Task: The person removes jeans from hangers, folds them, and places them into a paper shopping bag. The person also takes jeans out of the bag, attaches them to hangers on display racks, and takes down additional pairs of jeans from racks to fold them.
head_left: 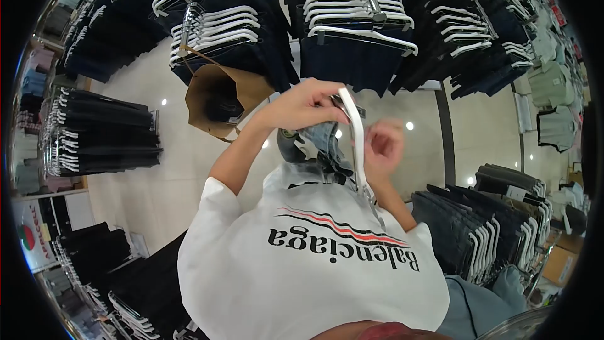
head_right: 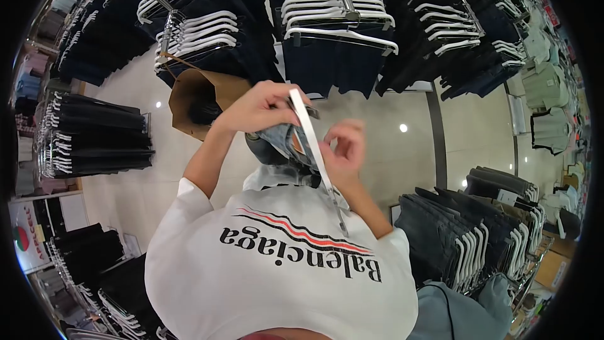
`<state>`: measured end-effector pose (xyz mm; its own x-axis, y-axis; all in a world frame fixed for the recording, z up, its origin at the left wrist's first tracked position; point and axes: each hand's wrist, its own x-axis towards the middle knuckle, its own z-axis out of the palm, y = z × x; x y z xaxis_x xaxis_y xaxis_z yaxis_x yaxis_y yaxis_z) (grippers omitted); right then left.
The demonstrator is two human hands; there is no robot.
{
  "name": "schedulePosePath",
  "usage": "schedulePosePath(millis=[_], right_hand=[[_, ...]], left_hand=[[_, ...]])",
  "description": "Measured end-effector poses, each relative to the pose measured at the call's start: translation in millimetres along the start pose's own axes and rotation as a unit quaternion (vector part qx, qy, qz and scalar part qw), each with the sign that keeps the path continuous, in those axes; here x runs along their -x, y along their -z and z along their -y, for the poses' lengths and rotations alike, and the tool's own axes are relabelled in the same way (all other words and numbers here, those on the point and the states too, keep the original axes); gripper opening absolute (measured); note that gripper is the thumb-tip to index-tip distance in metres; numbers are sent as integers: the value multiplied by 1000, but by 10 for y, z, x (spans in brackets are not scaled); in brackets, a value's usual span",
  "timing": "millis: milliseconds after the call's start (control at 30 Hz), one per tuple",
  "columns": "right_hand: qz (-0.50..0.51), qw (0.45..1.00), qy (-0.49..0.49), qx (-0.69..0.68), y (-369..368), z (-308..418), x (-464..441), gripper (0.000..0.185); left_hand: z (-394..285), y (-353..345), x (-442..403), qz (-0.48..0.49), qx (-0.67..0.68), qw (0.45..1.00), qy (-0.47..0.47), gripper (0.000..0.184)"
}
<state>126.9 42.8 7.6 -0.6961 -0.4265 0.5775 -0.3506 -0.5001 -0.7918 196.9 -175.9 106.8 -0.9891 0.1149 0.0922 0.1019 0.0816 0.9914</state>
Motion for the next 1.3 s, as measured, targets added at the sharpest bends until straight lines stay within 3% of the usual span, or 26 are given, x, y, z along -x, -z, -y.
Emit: schedulePosePath(millis=[67, 133, 200, 267, 333, 367, 400, 467, 500, 567, 600, 633, 667, 767, 867, 967, 1000, 1067, 1133, 1233, 1300], right_hand=[[-28, 998, 57, 13, -157, -99, -266, 60], [32, 982, 171, 72, -335, -51, -537, 80], [68, 968, 213, 110, -405, -66, -614, 94], [67, 966, 217, 125, -472, 16, -704, 87], [42, 980, 160, 111, -478, 47, -760, 74], [36, 968, 216, 119, -468, 47, -859, 55], [38, 968, 216, 119, -471, 89, -889, 55], [8, 988, 114, 107, -489, 142, -910, 42], [-18, 997, 75, 18, -499, 139, -938, 30], [-58, 995, 7, -77, -502, 206, -972, 39], [-58, 994, -10, -96, -439, 204, -998, 46], [-51, 994, -83, -39, -358, 211, -978, 61], [-22, 996, -87, 9, -287, 223, -982, 64], [16, 994, -107, -29, -189, 214, -985, 66], [89, 990, -106, -27, -142, 266, -1060, 57], [128, 966, -209, -80, -99, 364, -1116, 42], [118, 968, -206, -83, -92, 347, -1099, 42], [78, 968, -228, -72, -101, 286, -1053, 51], [62, 973, -209, -81, -127, 346, -1072, 50], [58, 981, -165, -83, -123, 388, -1093, 47], [44, 989, -118, -73, -197, 436, -1175, 45]], left_hand=[[-142, 50, 1, -14, -33, 999, -7, 24], [-146, 77, 34, -2, -68, 996, -61, 25], [-218, 44, 37, 3, -78, 996, -50, 23], [-256, 24, 11, -18, -54, 996, -71, 19], [-329, 30, 14, -20, -86, 994, -60, 18], [-346, 8, 13, -43, -97, 993, -60, 20], [-351, -10, 20, -66, -107, 990, -60, 24], [-395, -16, 24, -81, -162, 983, -19, 24], [-509, -60, 5, -152, -181, 971, -10, 25], [-565, -58, -1, -259, -287, 922, -27, 28], [-599, 1, 14, -260, -292, 920, -23, 28], [-658, 74, 28, -225, -339, 912, -53, 28], [-714, 142, 37, -187, -383, 901, -82, 29], [-796, 273, 20, -118, -461, 877, -64, 30], [-872, 331, -47, -65, -500, 862, -55, 23], [-965, 325, -114, -17, -433, 901, 25, 14], [-943, 313, -122, -8, -438, 899, 24, 14], [-824, 319, -111, -79, -444, 888, -91, 13], [-809, 312, -88, -80, -468, 875, -100, 14], [-672, 330, -81, -224, -464, 832, -205, 9], [-636, 281, -80, -252, -449, 835, -191, 8]])
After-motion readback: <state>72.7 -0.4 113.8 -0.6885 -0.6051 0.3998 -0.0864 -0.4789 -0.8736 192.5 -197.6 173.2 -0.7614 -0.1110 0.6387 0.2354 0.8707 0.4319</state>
